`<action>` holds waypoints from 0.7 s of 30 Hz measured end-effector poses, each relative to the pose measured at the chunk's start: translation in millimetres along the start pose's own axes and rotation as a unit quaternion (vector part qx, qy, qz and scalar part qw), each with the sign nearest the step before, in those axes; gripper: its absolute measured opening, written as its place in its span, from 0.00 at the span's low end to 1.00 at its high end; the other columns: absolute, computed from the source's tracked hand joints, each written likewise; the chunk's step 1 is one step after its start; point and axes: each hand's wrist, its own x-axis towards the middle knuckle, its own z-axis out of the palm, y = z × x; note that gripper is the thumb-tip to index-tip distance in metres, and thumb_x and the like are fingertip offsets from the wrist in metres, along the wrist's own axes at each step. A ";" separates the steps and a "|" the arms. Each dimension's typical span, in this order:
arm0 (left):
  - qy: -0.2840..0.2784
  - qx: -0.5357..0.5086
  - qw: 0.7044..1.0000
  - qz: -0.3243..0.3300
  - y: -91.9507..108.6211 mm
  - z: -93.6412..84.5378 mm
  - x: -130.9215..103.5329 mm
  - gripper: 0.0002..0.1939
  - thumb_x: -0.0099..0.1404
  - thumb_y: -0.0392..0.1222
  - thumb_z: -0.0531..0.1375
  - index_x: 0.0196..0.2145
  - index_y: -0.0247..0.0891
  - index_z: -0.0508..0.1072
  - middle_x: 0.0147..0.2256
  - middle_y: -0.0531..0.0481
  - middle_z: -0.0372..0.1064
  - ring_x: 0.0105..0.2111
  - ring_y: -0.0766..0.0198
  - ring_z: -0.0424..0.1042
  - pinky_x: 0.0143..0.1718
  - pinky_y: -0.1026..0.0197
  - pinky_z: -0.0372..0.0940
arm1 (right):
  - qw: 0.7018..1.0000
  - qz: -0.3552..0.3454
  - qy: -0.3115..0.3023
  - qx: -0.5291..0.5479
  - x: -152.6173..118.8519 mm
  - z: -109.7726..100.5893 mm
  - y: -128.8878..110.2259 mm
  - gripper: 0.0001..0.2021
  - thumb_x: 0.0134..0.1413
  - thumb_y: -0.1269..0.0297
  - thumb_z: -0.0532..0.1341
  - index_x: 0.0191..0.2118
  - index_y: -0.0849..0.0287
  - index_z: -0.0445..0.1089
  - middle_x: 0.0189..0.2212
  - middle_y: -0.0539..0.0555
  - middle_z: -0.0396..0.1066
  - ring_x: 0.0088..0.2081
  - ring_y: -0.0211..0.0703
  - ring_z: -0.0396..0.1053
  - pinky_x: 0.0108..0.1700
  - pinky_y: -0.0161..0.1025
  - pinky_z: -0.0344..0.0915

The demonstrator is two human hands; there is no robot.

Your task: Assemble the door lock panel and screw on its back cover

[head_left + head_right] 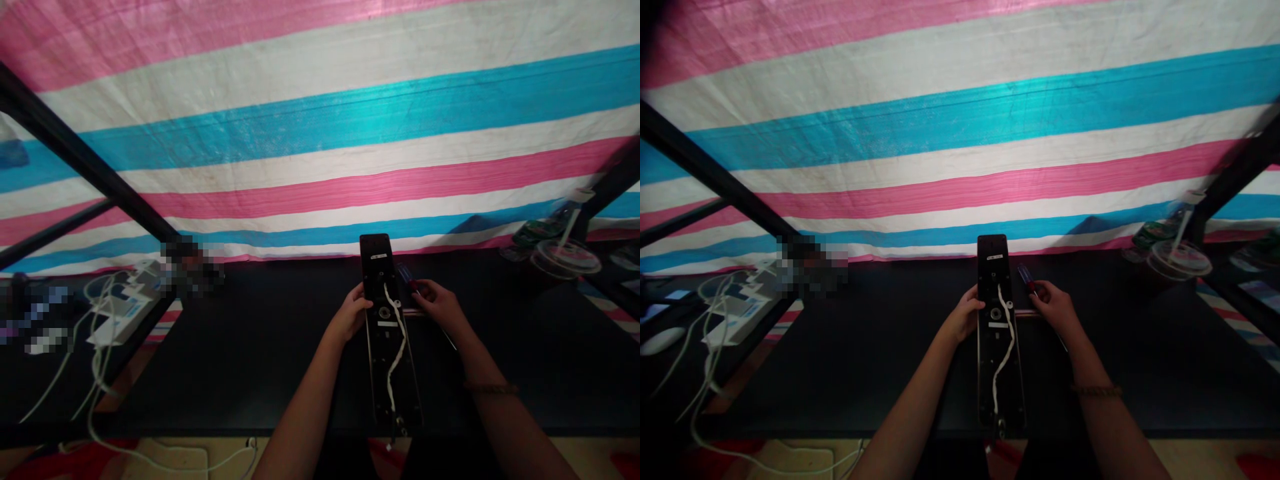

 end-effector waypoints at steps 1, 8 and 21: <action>-0.001 -0.001 1.000 0.000 0.1 -0.3 0.0 0.28 0.46 0.31 0.66 0.48 0.37 0.75 0.38 0.48 0.79 0.36 0.57 0.77 0.41 0.58 0.67 | 1.000 -0.003 0.000 -0.024 -0.4 -0.7 0.0 0.22 0.48 0.50 0.63 0.43 0.61 0.77 0.23 0.51 0.73 0.24 0.42 0.67 0.28 0.39 0.61; -0.005 0.001 1.000 0.002 -0.7 -3.5 1.3 0.28 0.45 0.31 0.65 0.47 0.36 0.76 0.38 0.47 0.79 0.38 0.54 0.78 0.43 0.56 0.67 | 0.997 -0.009 -0.011 -0.072 -4.1 -4.2 2.0 0.18 0.51 0.51 0.62 0.39 0.59 0.78 0.23 0.52 0.74 0.26 0.45 0.71 0.30 0.39 0.61; -0.010 0.002 1.000 0.005 0.3 -2.0 0.7 0.29 0.45 0.31 0.64 0.48 0.37 0.76 0.39 0.47 0.79 0.37 0.54 0.78 0.41 0.57 0.68 | 0.957 0.046 0.200 0.207 -8.8 -15.2 -31.2 0.23 0.53 0.43 0.64 0.42 0.59 0.69 0.18 0.46 0.69 0.17 0.37 0.63 0.20 0.33 0.58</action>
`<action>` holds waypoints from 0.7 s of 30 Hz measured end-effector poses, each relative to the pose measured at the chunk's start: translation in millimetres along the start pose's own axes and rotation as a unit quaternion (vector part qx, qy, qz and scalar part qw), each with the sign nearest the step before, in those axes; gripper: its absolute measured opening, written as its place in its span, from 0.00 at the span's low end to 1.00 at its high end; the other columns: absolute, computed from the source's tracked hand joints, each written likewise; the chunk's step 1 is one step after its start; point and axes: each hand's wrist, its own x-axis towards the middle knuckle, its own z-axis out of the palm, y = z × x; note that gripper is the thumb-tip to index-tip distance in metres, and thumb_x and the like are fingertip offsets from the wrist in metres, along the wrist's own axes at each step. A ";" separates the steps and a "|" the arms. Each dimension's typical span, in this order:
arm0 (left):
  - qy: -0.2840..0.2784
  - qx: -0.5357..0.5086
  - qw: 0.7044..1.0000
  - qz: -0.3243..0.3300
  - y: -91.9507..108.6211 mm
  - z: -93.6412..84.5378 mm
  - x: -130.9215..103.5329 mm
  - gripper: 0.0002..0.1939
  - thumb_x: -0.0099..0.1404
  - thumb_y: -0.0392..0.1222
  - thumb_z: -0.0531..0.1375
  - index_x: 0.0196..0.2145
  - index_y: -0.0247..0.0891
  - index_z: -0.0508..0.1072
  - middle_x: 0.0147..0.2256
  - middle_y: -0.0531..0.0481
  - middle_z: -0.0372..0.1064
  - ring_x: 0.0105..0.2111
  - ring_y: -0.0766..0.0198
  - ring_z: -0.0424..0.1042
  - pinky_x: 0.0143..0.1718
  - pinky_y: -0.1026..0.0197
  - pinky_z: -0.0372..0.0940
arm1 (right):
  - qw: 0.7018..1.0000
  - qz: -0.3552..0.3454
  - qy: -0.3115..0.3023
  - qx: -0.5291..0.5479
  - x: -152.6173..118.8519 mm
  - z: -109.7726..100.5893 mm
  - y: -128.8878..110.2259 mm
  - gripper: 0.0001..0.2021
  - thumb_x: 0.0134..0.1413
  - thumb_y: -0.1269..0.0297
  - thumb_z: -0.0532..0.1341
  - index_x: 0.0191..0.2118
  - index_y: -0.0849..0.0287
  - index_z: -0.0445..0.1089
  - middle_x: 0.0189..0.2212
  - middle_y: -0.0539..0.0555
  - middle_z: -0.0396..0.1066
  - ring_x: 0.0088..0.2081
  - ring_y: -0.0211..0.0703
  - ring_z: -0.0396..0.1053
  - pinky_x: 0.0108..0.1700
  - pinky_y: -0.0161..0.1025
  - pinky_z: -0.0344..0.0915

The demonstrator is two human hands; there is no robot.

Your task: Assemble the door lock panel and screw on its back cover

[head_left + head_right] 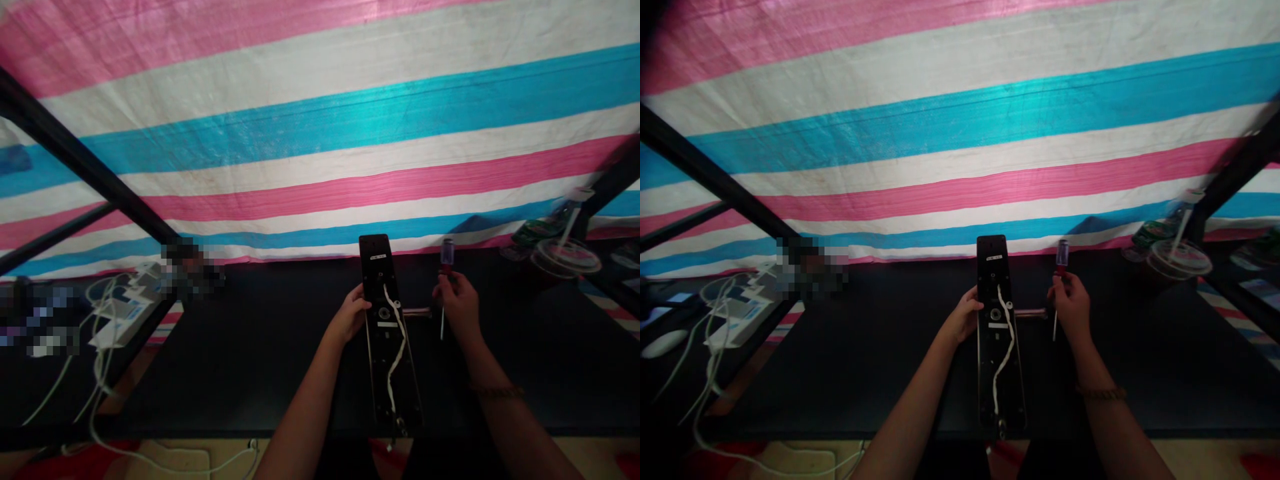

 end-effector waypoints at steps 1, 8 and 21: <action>-0.001 0.000 1.000 0.000 0.1 0.0 -0.1 0.29 0.45 0.31 0.64 0.49 0.37 0.75 0.39 0.47 0.79 0.37 0.54 0.78 0.40 0.57 0.68 | 0.999 0.025 0.011 0.047 0.1 -0.3 -1.7 0.23 0.53 0.42 0.64 0.42 0.58 0.67 0.17 0.45 0.69 0.15 0.35 0.61 0.18 0.32 0.56; -0.002 0.000 1.000 0.001 -0.1 0.2 0.3 0.30 0.45 0.30 0.63 0.49 0.36 0.75 0.40 0.47 0.79 0.38 0.54 0.78 0.41 0.57 0.67 | 0.958 0.107 0.011 0.265 5.5 -0.4 -0.7 0.26 0.43 0.46 0.73 0.37 0.54 0.61 0.23 0.49 0.77 0.17 0.36 0.70 0.20 0.30 0.65; -0.023 0.005 1.000 0.002 4.8 -0.1 1.2 0.29 0.44 0.31 0.64 0.47 0.37 0.77 0.39 0.47 0.78 0.37 0.56 0.76 0.44 0.57 0.66 | 0.971 -0.140 -0.060 0.183 -38.3 8.7 -113.6 0.08 0.65 0.56 0.62 0.41 0.54 0.66 0.32 0.50 0.80 0.25 0.41 0.77 0.32 0.39 0.74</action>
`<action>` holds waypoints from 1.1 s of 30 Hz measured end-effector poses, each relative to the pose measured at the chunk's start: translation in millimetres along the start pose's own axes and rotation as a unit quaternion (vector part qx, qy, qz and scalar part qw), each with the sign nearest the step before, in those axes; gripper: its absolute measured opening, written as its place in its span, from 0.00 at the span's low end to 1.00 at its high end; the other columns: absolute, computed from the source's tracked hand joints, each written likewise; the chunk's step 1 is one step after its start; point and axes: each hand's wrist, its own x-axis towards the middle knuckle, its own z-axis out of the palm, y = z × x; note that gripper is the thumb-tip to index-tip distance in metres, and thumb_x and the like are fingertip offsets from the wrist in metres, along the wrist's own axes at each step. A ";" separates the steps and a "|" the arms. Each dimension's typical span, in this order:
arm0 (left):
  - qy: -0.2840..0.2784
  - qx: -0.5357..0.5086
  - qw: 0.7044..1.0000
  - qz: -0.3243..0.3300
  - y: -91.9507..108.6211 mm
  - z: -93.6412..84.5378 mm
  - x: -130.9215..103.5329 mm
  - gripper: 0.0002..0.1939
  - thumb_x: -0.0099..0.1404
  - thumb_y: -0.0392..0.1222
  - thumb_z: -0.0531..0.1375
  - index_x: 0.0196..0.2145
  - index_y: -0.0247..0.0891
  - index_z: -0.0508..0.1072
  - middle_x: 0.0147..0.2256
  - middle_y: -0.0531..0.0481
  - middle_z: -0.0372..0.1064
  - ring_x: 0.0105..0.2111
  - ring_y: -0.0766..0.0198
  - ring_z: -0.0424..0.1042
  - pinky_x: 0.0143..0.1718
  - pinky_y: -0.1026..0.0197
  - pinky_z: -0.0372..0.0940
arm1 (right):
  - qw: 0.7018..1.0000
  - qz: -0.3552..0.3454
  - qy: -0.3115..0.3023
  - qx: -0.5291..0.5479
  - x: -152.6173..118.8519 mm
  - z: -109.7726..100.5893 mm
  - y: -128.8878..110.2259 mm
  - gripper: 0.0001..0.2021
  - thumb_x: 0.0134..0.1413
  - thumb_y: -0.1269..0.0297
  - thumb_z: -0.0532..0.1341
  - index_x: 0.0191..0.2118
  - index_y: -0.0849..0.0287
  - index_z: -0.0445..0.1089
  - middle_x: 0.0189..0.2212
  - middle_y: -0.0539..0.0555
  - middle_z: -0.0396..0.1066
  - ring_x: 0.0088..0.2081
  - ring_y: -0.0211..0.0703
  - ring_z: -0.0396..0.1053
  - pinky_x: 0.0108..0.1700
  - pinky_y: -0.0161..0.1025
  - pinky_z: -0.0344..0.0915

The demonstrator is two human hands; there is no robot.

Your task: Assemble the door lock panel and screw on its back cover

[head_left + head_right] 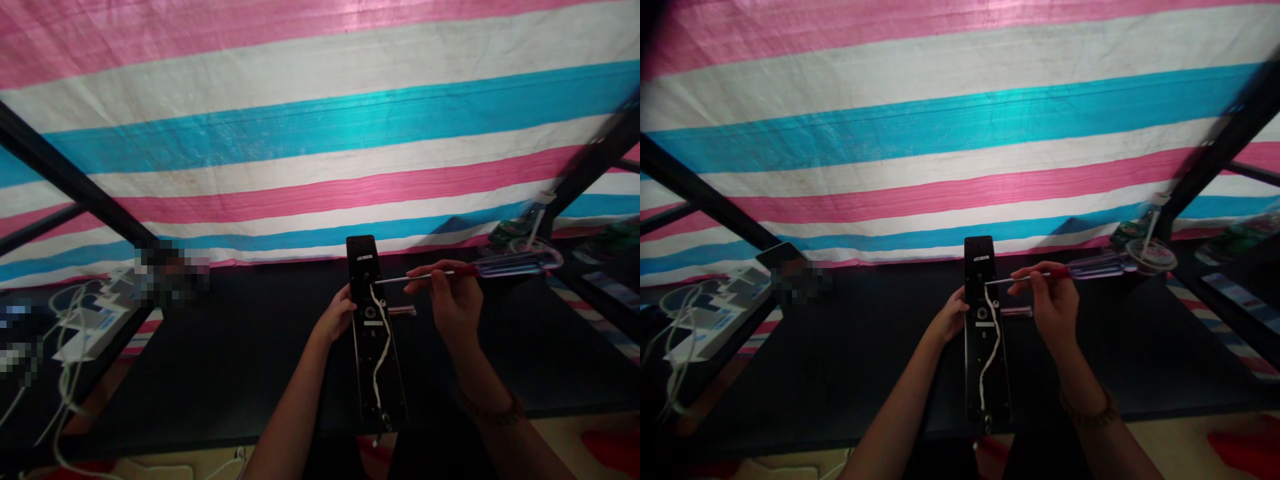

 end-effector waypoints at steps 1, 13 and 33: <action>-0.004 0.001 1.000 -0.001 0.5 0.3 -0.3 0.29 0.44 0.31 0.64 0.47 0.37 0.77 0.40 0.47 0.78 0.38 0.56 0.76 0.44 0.56 0.66 | 0.999 -0.002 -0.032 -0.021 -2.3 4.6 -5.7 0.08 0.66 0.56 0.62 0.40 0.54 0.66 0.31 0.50 0.80 0.25 0.41 0.77 0.32 0.39 0.74; -0.045 0.034 0.998 -0.006 11.9 6.4 -7.2 0.32 0.44 0.27 0.66 0.51 0.37 0.76 0.44 0.45 0.78 0.42 0.55 0.76 0.45 0.58 0.66 | 0.971 -0.004 -0.198 -0.134 -25.2 27.7 4.1 0.12 0.69 0.56 0.55 0.38 0.56 0.69 0.25 0.51 0.77 0.26 0.41 0.78 0.29 0.35 0.71; -0.046 0.024 0.999 0.004 9.6 2.6 -6.9 0.33 0.46 0.26 0.66 0.52 0.38 0.76 0.49 0.45 0.78 0.49 0.54 0.76 0.53 0.56 0.65 | 0.947 -0.056 -0.246 -0.197 -18.8 33.0 -6.2 0.10 0.69 0.59 0.55 0.40 0.56 0.71 0.27 0.52 0.77 0.29 0.41 0.77 0.37 0.37 0.71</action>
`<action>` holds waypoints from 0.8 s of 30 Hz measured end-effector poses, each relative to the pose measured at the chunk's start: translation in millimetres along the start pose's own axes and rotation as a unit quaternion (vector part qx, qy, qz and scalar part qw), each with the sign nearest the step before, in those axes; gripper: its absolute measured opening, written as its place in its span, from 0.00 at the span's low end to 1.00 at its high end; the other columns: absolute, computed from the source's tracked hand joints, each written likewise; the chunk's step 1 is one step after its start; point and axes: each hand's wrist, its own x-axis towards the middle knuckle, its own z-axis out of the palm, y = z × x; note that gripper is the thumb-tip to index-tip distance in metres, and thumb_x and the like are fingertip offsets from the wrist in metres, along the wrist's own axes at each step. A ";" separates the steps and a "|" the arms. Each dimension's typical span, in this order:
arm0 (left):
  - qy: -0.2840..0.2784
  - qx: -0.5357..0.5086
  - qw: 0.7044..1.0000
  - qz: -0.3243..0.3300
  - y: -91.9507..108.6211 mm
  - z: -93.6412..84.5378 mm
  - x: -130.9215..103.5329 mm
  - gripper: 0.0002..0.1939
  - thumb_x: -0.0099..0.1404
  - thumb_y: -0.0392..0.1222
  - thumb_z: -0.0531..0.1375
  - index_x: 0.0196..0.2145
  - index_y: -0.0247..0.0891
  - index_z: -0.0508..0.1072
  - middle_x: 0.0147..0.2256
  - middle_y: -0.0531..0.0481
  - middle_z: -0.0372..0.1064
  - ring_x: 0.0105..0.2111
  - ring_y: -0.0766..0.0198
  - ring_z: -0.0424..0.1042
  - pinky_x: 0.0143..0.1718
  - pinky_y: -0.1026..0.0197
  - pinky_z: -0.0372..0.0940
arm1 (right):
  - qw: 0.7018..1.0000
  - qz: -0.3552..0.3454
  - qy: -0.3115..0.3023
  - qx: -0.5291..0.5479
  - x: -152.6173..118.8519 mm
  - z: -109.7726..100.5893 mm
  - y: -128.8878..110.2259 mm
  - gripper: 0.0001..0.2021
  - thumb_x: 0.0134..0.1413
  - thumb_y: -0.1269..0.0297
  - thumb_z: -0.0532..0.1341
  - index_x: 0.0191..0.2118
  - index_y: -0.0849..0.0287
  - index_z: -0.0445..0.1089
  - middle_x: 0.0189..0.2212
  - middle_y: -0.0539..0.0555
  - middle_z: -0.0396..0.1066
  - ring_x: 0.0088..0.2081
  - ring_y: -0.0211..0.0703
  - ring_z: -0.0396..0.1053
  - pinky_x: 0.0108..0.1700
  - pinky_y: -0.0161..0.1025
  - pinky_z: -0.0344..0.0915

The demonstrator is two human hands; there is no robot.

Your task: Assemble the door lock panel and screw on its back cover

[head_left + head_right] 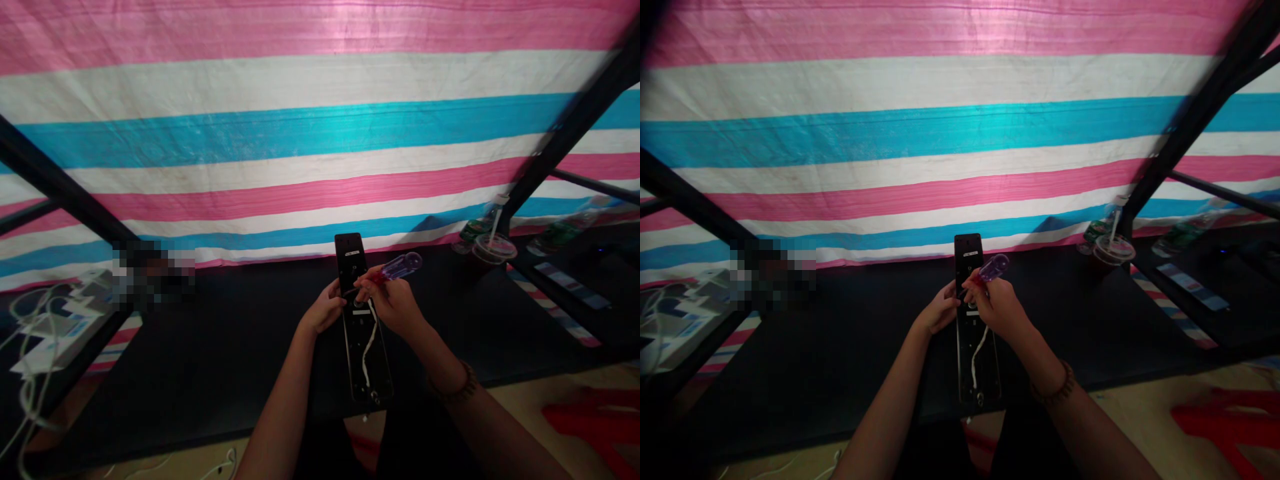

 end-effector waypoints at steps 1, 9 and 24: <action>-0.001 -0.001 1.000 0.001 0.0 0.3 0.1 0.33 0.46 0.26 0.66 0.52 0.38 0.76 0.48 0.45 0.78 0.48 0.54 0.76 0.52 0.56 0.65 | 1.000 0.002 0.000 0.000 -0.3 0.2 0.3 0.10 0.70 0.59 0.55 0.40 0.56 0.71 0.27 0.52 0.77 0.29 0.41 0.77 0.37 0.37 0.71; 0.002 0.005 1.000 0.004 -0.6 -0.9 -0.4 0.31 0.46 0.28 0.68 0.51 0.37 0.76 0.42 0.46 0.78 0.44 0.54 0.77 0.51 0.55 0.66 | 1.000 -0.009 -0.019 -0.019 1.6 2.0 0.8 0.09 0.70 0.61 0.54 0.39 0.56 0.69 0.26 0.51 0.77 0.28 0.41 0.76 0.35 0.37 0.70; 0.038 0.012 0.999 0.019 -9.7 -10.5 2.1 0.26 0.44 0.30 0.73 0.44 0.36 0.77 0.36 0.49 0.75 0.43 0.56 0.75 0.49 0.57 0.65 | 0.987 -0.098 -0.106 -0.071 37.0 11.0 -17.7 0.11 0.66 0.70 0.55 0.32 0.58 0.71 0.28 0.53 0.74 0.30 0.41 0.73 0.37 0.36 0.67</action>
